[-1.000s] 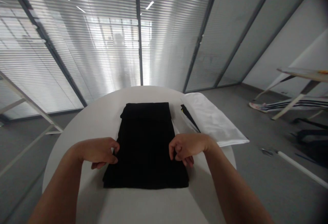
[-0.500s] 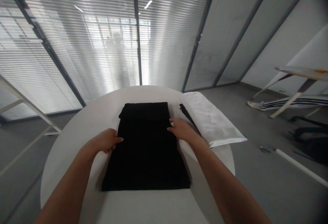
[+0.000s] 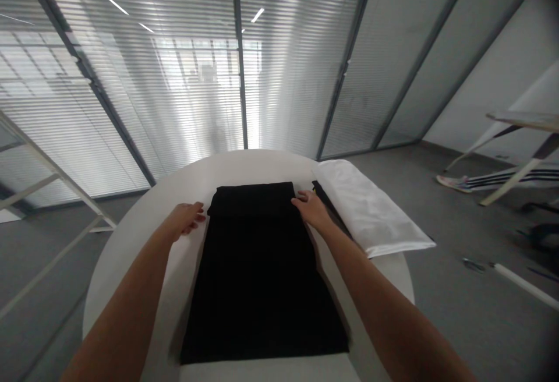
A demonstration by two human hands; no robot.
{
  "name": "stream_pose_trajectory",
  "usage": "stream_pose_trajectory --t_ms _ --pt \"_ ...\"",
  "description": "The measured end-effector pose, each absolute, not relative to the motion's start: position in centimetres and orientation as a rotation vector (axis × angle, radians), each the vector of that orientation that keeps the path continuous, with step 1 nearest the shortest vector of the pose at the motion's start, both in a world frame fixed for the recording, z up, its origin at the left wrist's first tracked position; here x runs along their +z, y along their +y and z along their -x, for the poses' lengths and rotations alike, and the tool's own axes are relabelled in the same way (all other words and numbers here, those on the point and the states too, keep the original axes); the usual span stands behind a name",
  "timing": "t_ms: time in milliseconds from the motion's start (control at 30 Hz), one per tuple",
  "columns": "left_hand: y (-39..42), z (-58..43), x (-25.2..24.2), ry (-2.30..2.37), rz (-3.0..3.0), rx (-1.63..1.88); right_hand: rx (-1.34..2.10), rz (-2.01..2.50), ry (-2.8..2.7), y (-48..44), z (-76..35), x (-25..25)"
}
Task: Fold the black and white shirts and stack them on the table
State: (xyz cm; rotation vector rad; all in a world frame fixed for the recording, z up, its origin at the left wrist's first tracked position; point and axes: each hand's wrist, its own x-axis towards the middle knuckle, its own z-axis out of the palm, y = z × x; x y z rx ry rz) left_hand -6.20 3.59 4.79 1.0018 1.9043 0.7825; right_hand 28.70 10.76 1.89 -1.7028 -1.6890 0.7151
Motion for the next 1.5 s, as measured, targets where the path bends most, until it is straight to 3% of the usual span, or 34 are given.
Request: stream_pose_trajectory --t_ms 167,500,933,1167,1333,1500 --pt "6.7 3.8 3.2 1.862 -1.03 0.909 1.194 1.545 -1.438 12.1 -28.4 0.7" --pt "6.5 7.6 3.7 1.348 -1.049 0.8 1.672 1.167 -1.167 11.5 -29.2 1.6" --pt "6.4 6.7 4.3 1.154 -1.096 1.172 1.374 0.968 -1.251 10.1 -28.9 2.1" --pt "6.7 6.4 4.2 1.068 -1.104 1.417 1.009 0.907 -1.384 11.5 -29.2 0.7" --pt "6.8 7.4 4.8 1.326 -1.377 1.241 0.781 1.137 -1.454 11.6 -29.7 0.9" --pt "7.1 5.7 6.2 1.712 -1.957 0.917 0.387 1.149 -2.083 7.9 -28.0 2.1"
